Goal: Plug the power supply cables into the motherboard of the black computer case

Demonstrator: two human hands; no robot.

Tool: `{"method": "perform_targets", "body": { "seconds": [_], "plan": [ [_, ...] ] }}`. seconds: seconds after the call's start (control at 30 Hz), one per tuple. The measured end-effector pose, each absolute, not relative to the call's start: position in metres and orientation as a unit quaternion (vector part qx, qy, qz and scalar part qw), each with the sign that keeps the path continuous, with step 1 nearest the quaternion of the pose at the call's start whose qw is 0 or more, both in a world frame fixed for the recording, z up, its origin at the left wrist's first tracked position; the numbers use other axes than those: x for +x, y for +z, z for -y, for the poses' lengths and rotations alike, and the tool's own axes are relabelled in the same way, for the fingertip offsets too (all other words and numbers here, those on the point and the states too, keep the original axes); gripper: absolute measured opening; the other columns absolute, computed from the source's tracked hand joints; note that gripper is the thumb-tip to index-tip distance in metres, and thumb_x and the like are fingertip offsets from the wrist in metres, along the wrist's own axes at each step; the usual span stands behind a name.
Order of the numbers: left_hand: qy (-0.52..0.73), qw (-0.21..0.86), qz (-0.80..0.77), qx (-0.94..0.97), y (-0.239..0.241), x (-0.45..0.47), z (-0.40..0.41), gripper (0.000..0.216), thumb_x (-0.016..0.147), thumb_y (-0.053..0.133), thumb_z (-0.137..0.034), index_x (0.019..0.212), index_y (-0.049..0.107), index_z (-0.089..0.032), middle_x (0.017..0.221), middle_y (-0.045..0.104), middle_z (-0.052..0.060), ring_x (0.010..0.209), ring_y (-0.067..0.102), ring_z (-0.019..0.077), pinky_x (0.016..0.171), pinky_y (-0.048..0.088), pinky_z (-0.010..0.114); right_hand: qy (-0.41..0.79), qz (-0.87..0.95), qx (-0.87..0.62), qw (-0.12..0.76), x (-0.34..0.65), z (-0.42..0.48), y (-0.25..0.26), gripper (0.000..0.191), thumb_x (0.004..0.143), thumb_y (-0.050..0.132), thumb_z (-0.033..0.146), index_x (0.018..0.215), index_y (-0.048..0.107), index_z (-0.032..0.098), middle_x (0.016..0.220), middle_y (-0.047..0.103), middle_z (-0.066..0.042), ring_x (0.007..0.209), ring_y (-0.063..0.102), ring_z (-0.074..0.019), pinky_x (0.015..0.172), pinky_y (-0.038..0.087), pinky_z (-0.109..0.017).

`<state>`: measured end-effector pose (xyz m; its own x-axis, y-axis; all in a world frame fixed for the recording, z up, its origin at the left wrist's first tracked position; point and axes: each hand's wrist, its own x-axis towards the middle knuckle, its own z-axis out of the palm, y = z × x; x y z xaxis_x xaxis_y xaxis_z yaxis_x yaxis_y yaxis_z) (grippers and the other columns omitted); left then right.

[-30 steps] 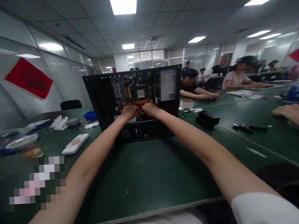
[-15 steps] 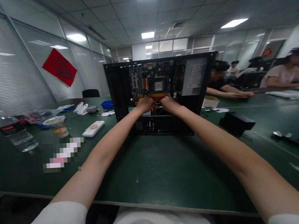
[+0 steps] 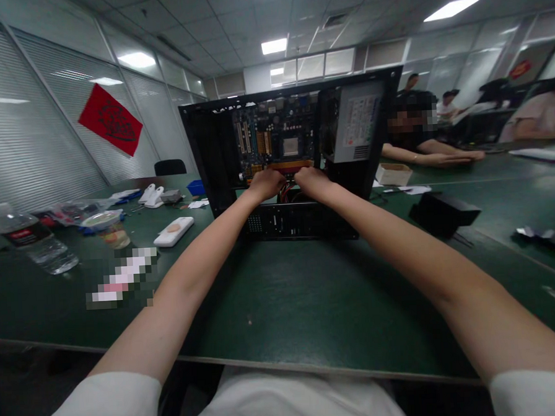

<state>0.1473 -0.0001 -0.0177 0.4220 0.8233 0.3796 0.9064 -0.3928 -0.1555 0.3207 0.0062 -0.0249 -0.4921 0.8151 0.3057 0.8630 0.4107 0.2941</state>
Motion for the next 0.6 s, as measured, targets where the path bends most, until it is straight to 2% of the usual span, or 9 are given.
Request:
{"method": "perform_targets", "body": {
  "seconds": [0.17,0.33,0.47,0.6],
  "plan": [
    [-0.135,0.170,0.529,-0.821,-0.018,0.147,-0.002,0.034,0.099,0.052,-0.030,0.112,0.080,-0.018,0.114,0.076,0.019,0.107,0.071,0.0350,0.089,0.055,0.044,-0.202,0.841,-0.500,0.055,0.319,-0.004,-0.022,0.040,0.096,0.043,0.006,0.120,0.074,0.002,0.117,0.072,-0.030,0.113,0.071,-0.0365,0.093,0.056,-0.042],
    [-0.187,0.099,0.551,-0.807,-0.023,0.140,-0.012,0.031,0.098,0.056,-0.034,0.116,0.080,-0.026,0.118,0.077,0.010,0.110,0.071,0.0293,0.090,0.055,0.037,-0.194,0.839,-0.505,0.060,0.319,-0.006,-0.023,0.037,0.095,0.047,0.008,0.120,0.074,0.005,0.120,0.072,-0.028,0.113,0.071,-0.0332,0.094,0.055,-0.038],
    [-0.204,0.070,0.565,-0.797,-0.024,0.137,-0.018,0.030,0.096,0.060,-0.036,0.117,0.080,-0.028,0.117,0.078,0.006,0.109,0.070,0.0250,0.091,0.053,0.032,-0.192,0.835,-0.512,0.064,0.318,-0.008,-0.025,0.037,0.093,0.048,0.006,0.119,0.074,0.004,0.118,0.072,-0.028,0.110,0.072,-0.0327,0.091,0.055,-0.038],
    [-0.209,0.071,0.573,-0.789,-0.023,0.138,-0.017,0.030,0.094,0.062,-0.038,0.115,0.081,-0.030,0.116,0.078,0.006,0.108,0.071,0.0265,0.089,0.054,0.033,-0.190,0.836,-0.511,0.066,0.318,-0.009,-0.024,0.037,0.093,0.049,0.006,0.121,0.073,0.005,0.120,0.072,-0.028,0.112,0.071,-0.0313,0.093,0.054,-0.036]
  ]
}}
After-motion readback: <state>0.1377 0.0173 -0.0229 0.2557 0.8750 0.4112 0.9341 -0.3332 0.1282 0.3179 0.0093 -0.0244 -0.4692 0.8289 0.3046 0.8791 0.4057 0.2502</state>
